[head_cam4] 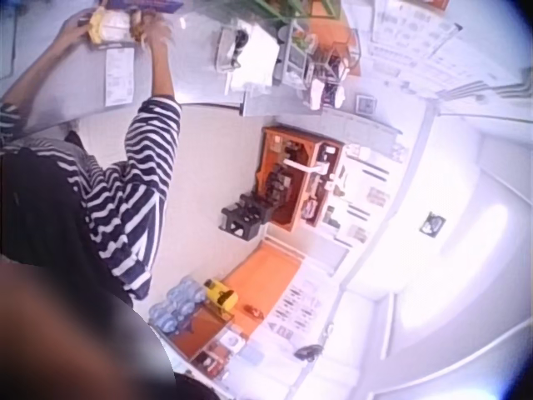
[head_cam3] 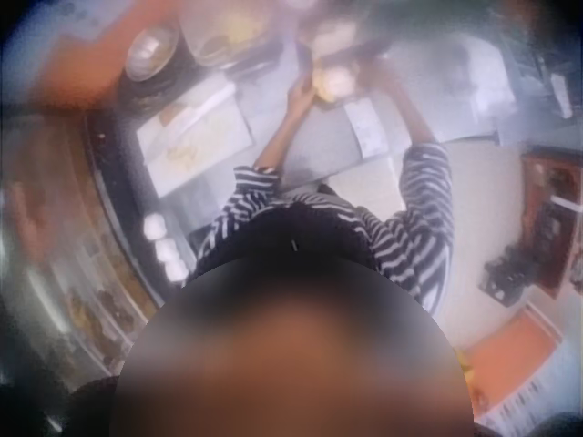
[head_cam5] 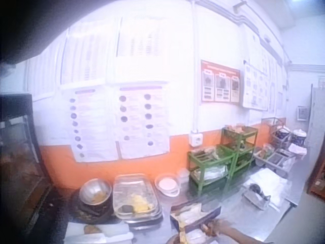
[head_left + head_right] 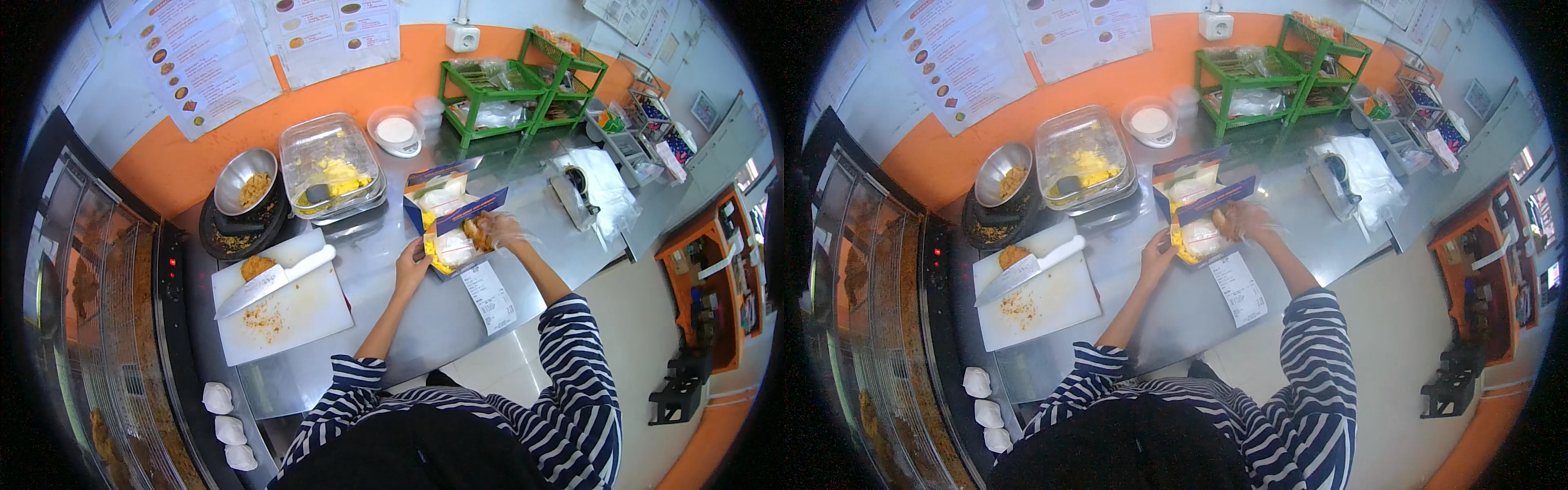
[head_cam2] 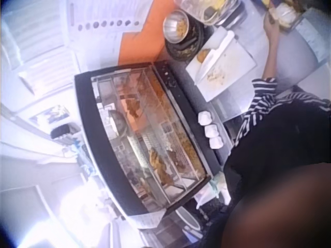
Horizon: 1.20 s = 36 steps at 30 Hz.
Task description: The person scoops scrambled eggs into a compartmentalized food box, then retrieves fried chicken from a warmer, cuts it on a cutting board, and places the pieces into the box. The box is closed, placed into a plastic bag, and sealed for delivery.
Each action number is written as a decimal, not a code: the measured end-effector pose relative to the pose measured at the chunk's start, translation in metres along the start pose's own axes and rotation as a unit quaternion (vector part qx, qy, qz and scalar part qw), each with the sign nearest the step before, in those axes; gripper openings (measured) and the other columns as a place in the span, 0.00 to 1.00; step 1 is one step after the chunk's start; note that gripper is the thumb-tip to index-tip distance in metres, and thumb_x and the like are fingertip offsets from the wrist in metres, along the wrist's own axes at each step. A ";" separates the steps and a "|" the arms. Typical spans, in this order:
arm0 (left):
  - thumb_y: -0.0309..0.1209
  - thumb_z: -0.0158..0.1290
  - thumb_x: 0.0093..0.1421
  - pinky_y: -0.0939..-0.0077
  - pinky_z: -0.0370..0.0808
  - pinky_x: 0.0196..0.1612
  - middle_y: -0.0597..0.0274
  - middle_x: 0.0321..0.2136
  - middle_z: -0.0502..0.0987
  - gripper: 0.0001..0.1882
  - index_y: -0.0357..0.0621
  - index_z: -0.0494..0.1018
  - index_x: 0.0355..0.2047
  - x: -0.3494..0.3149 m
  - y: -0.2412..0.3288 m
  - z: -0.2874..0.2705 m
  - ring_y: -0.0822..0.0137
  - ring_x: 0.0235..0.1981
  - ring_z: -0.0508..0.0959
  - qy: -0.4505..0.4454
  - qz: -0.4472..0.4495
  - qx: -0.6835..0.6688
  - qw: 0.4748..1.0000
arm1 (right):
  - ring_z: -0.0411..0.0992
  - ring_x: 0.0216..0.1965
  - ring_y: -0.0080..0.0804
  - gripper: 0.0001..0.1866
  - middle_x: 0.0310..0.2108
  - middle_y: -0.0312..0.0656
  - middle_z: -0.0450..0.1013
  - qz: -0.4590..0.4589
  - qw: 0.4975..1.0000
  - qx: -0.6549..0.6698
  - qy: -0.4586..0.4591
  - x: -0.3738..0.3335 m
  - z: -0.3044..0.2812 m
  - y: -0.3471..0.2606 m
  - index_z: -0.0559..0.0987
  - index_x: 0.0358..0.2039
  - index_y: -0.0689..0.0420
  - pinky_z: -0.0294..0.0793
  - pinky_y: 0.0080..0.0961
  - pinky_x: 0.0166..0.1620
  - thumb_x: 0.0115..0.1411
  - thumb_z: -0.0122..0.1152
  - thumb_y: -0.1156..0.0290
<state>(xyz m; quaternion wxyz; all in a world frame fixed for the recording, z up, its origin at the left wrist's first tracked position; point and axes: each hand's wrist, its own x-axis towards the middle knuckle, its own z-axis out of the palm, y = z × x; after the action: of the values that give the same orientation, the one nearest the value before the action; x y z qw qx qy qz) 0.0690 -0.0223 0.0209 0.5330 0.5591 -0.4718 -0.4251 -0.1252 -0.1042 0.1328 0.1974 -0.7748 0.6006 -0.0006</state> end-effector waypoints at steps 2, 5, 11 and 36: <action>0.29 0.54 0.50 0.75 0.72 0.40 0.49 0.40 0.71 0.24 0.34 0.63 0.47 -0.004 0.007 -0.003 0.63 0.39 0.74 -0.009 -0.037 0.059 0.998 | 0.71 0.36 0.44 0.22 0.33 0.51 0.71 0.009 1.000 -0.012 -0.015 0.004 -0.003 0.003 0.72 0.39 0.53 0.68 0.38 0.40 0.50 0.47 0.51; 0.34 0.55 0.50 0.76 0.72 0.36 0.49 0.39 0.72 0.25 0.37 0.64 0.47 -0.013 0.012 -0.011 0.64 0.37 0.74 0.012 -0.093 0.005 0.996 | 0.69 0.39 0.45 0.24 0.37 0.51 0.70 0.011 1.000 0.021 0.000 0.012 0.009 0.004 0.72 0.39 0.53 0.68 0.37 0.42 0.51 0.44 0.48; 0.33 0.54 0.51 0.75 0.72 0.35 0.53 0.37 0.72 0.23 0.40 0.65 0.47 -0.029 0.000 -0.029 0.66 0.35 0.74 0.010 -0.062 0.020 0.998 | 0.64 0.47 0.50 0.25 0.45 0.56 0.64 -0.054 0.996 -0.020 -0.070 0.014 0.034 0.011 0.69 0.43 0.61 0.62 0.39 0.49 0.53 0.42 0.54; 0.32 0.58 0.47 0.69 0.65 0.45 0.59 0.33 0.75 0.12 0.44 0.75 0.33 -0.139 0.048 -0.359 0.61 0.39 0.71 0.397 0.136 0.407 0.811 | 0.67 0.38 0.46 0.12 0.34 0.53 0.69 -0.435 0.897 -0.065 -0.039 0.050 0.209 -0.306 0.71 0.33 0.64 0.64 0.41 0.44 0.51 0.43 0.73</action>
<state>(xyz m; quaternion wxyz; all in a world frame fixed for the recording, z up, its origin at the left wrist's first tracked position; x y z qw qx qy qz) 0.3897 0.1847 0.0898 0.4498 0.7752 -0.4202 0.1417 0.2230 -0.0258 0.0221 0.1501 -0.9694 0.1936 -0.0173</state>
